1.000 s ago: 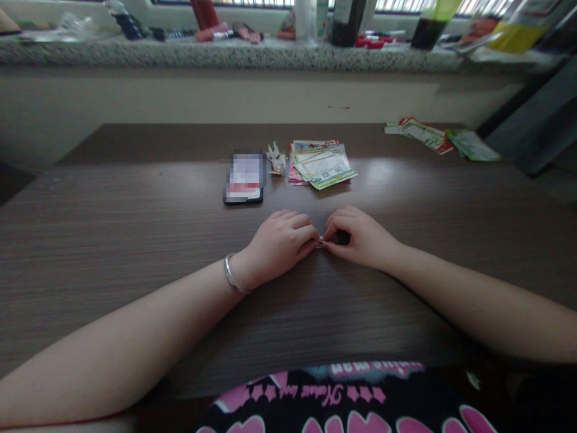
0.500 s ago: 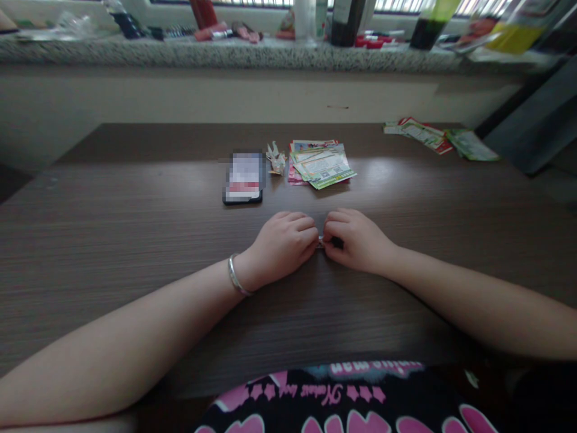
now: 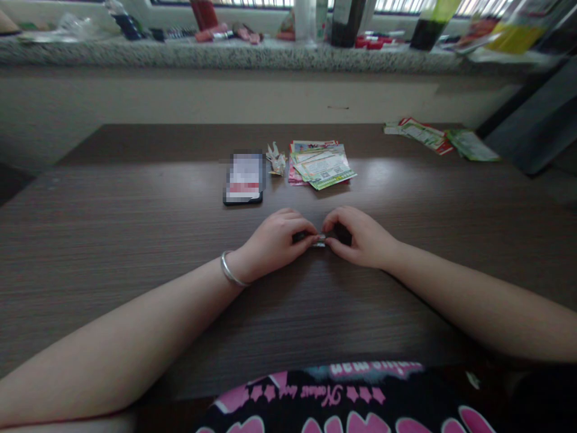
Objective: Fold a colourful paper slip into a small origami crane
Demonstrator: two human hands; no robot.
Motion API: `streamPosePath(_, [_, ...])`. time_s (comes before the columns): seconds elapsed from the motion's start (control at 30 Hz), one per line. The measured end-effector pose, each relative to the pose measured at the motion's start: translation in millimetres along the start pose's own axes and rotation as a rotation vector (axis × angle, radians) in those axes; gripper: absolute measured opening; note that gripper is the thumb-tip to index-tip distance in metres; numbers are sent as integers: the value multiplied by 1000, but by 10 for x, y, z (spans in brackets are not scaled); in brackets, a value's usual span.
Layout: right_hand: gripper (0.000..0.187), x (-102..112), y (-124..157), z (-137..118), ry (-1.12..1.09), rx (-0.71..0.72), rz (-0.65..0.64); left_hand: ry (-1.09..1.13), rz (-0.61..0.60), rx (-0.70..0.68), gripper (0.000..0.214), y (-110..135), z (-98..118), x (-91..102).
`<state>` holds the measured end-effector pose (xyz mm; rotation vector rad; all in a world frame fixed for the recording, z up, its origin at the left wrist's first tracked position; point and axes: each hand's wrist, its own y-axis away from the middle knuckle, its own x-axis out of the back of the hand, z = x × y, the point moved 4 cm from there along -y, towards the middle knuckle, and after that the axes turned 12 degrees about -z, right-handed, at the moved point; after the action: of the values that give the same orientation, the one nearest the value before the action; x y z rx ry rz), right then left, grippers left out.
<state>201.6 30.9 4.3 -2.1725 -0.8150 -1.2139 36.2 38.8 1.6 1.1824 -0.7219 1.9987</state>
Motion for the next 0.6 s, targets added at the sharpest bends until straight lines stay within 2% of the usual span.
streamPosePath(0.13, [21,-12,23,-43,31,43,-37,123,1,55,15,11,-37,14])
streamPosePath(0.33, [7,-30,-3,-31,-7,95,-78,177,-42,34,11,5,-34,22])
streamPosePath(0.47, [4,-36,-14,-11,-37,49,-73,162,-50,26,12,-10,-31,20])
streamPosePath(0.6, [2,-40,-21,3,-38,1,-60,134,2,-43,11,-12,-18,13])
